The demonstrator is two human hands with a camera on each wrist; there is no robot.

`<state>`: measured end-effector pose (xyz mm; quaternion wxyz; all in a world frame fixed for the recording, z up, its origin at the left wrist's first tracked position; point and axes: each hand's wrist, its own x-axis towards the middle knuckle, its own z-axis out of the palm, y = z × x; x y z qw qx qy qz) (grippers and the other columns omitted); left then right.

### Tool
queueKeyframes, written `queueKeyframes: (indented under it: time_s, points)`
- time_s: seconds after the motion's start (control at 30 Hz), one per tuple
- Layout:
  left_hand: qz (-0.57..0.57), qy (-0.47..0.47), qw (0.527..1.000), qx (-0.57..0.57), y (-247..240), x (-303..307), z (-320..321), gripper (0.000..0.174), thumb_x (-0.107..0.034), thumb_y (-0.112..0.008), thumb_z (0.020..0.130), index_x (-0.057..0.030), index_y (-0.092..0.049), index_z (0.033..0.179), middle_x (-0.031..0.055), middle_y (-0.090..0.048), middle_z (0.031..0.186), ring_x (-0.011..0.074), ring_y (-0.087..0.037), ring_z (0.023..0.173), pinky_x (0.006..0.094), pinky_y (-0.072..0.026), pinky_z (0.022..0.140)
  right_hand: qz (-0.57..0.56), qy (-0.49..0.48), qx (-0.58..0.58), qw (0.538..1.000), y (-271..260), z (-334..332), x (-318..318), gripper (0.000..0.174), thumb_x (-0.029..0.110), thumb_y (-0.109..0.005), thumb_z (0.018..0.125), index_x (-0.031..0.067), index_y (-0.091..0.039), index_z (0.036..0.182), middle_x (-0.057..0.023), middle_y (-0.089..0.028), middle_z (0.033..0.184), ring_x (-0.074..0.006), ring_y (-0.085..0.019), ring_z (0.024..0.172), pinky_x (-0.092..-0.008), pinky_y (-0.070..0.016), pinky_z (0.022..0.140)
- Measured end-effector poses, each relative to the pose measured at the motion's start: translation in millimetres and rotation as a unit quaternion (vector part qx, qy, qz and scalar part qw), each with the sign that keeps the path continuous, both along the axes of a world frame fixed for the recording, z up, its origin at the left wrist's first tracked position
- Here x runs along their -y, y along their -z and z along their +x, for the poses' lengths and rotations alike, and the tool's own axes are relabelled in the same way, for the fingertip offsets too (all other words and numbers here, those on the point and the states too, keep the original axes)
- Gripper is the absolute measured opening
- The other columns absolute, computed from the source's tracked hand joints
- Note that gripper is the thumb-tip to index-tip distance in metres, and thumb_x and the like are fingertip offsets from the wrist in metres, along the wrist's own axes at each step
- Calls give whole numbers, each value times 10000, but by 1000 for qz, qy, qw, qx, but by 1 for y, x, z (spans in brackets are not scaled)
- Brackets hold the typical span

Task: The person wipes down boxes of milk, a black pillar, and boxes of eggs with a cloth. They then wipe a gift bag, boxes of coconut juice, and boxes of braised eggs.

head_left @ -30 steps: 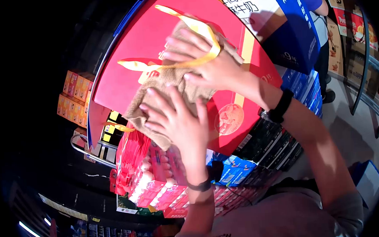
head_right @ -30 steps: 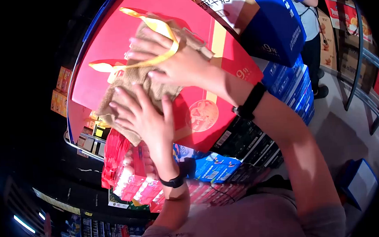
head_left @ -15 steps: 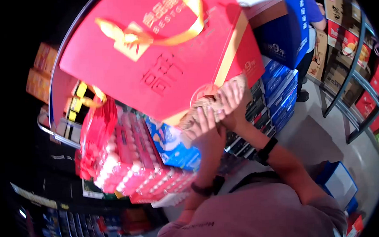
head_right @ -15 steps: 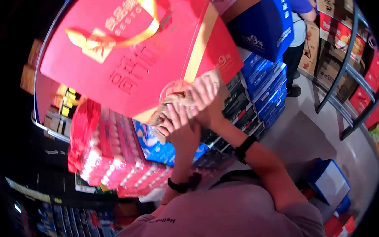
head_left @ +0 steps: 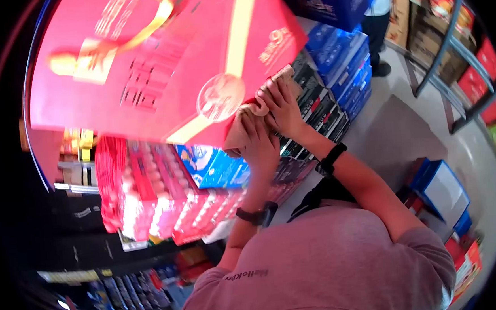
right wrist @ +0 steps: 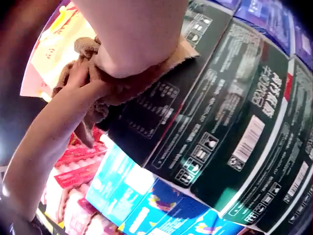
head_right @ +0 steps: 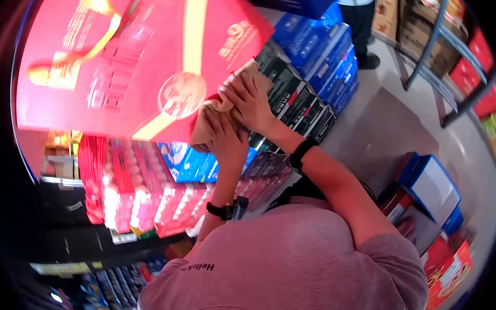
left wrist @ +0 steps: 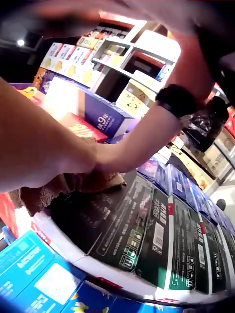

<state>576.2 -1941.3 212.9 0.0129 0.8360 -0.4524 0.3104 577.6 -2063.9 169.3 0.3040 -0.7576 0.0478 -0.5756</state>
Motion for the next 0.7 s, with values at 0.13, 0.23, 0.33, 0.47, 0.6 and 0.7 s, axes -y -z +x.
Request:
queueKeyframes:
  time_s: [0.13, 0.23, 0.33, 0.47, 0.6, 0.7]
  points:
    - [99, 18, 993, -59, 22, 38, 13, 715, -266, -557, 754, -15, -276, 1361, 217, -221, 1418, 374, -289, 1270, 541, -296, 939, 211, -2, -39, 977, 31, -1, 32, 662, 191, -540, 793, 83, -254, 1380, -242, -126, 1436, -452, -130, 1310, -484, -216, 1042]
    - [164, 41, 985, -20, 17, 60, 20, 690, -289, -547, 757, -66, -303, 1363, 137, -229, 1441, 307, -342, 1256, 517, -359, 864, 318, -4, -60, 946, 73, 8, 35, 687, 282, -493, 854, 95, -142, 1415, -244, -75, 1446, -443, -74, 1325, -480, -193, 1052]
    - [159, 75, 983, 61, 13, 72, 18, 593, -278, -533, 756, -183, -398, 1326, 64, -299, 1426, 245, -446, 1172, 457, -389, 849, 381, -42, -104, 918, 99, 9, 30, 704, 354, -456, 885, 100, -80, 1424, -246, -49, 1449, -429, -42, 1334, -478, -183, 1056]
    - [141, 96, 982, 76, 11, 49, 20, 543, -257, -529, 775, -192, -420, 1303, 19, -309, 1422, 271, -462, 1152, 487, -373, 888, 371, -140, -104, 912, 99, 9, -2, 740, 284, -510, 844, 87, -88, 1419, -298, -59, 1423, -471, -99, 1307, -446, -212, 1051]
    - [154, 17, 987, -35, 10, -2, 11, 516, -274, -507, 816, -231, -412, 1322, 54, -254, 1447, 265, -391, 1231, 495, -373, 884, 279, -136, -53, 949, 75, -15, -39, 780, 162, -560, 782, 61, -111, 1412, -319, -48, 1408, -493, -181, 1272, -419, -259, 1033]
    - [130, 54, 990, 33, 25, -9, 20, 523, -282, -496, 821, -219, -403, 1332, 47, -244, 1453, 275, -418, 1213, 509, -397, 848, 270, -135, -38, 953, 81, -13, -39, 758, 151, -551, 805, 17, -105, 1404, -277, 18, 1434, -466, -133, 1304, -396, -210, 1057]
